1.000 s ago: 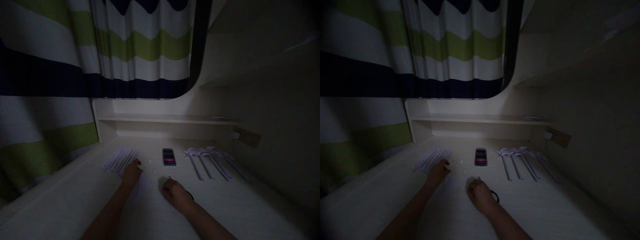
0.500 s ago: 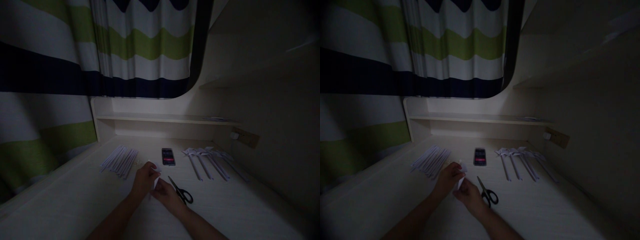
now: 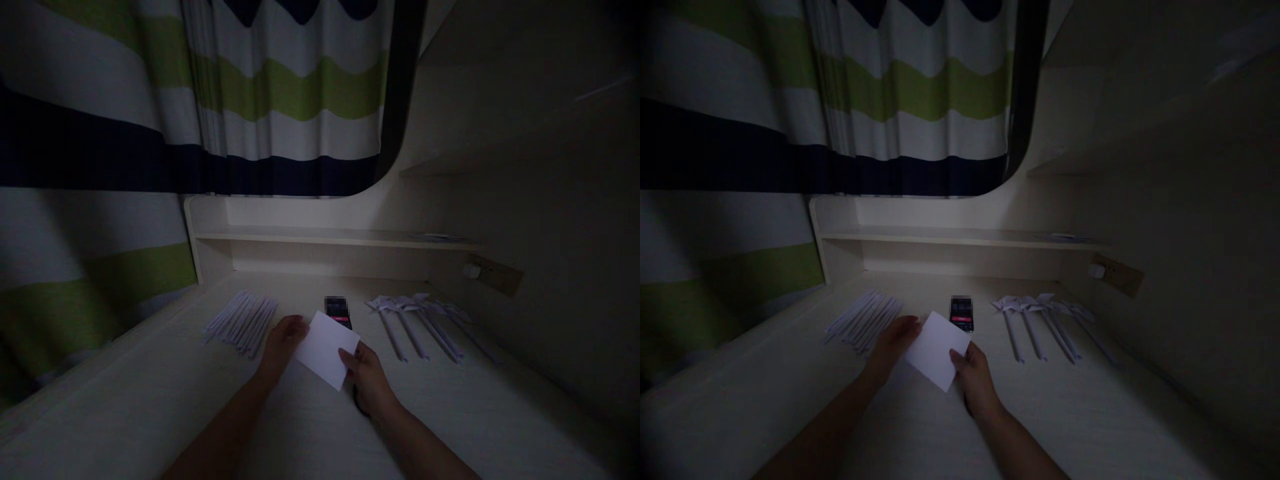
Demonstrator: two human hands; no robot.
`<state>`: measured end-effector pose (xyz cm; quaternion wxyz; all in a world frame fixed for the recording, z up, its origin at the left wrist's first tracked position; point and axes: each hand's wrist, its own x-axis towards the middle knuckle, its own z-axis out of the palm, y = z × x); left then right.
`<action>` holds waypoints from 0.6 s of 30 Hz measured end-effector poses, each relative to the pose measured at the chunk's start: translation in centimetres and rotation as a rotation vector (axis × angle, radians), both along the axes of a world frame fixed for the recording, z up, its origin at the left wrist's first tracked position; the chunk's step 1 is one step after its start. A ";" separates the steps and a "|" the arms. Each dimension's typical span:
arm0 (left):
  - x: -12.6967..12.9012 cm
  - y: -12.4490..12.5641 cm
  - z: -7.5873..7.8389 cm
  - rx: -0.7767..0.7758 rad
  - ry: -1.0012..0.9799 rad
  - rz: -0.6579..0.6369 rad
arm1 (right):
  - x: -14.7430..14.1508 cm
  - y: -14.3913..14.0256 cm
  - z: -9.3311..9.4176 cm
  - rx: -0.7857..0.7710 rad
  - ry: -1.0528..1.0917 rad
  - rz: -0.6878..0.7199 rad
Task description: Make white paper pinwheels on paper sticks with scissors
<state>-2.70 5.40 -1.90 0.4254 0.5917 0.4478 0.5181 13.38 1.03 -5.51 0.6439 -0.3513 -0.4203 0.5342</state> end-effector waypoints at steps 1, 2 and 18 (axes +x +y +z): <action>0.0 0.0 0.0 -0.071 -0.073 -0.090 | 0.3 0.0 0.1 -0.016 0.032 0.000; 0.0 0.0 0.0 -0.134 -0.151 -0.185 | 0.5 0.1 0.3 -0.029 0.056 -0.001; 0.5 -1.8 0.6 -0.277 -0.362 -0.660 | 0.9 -0.3 1.1 -0.007 0.077 0.107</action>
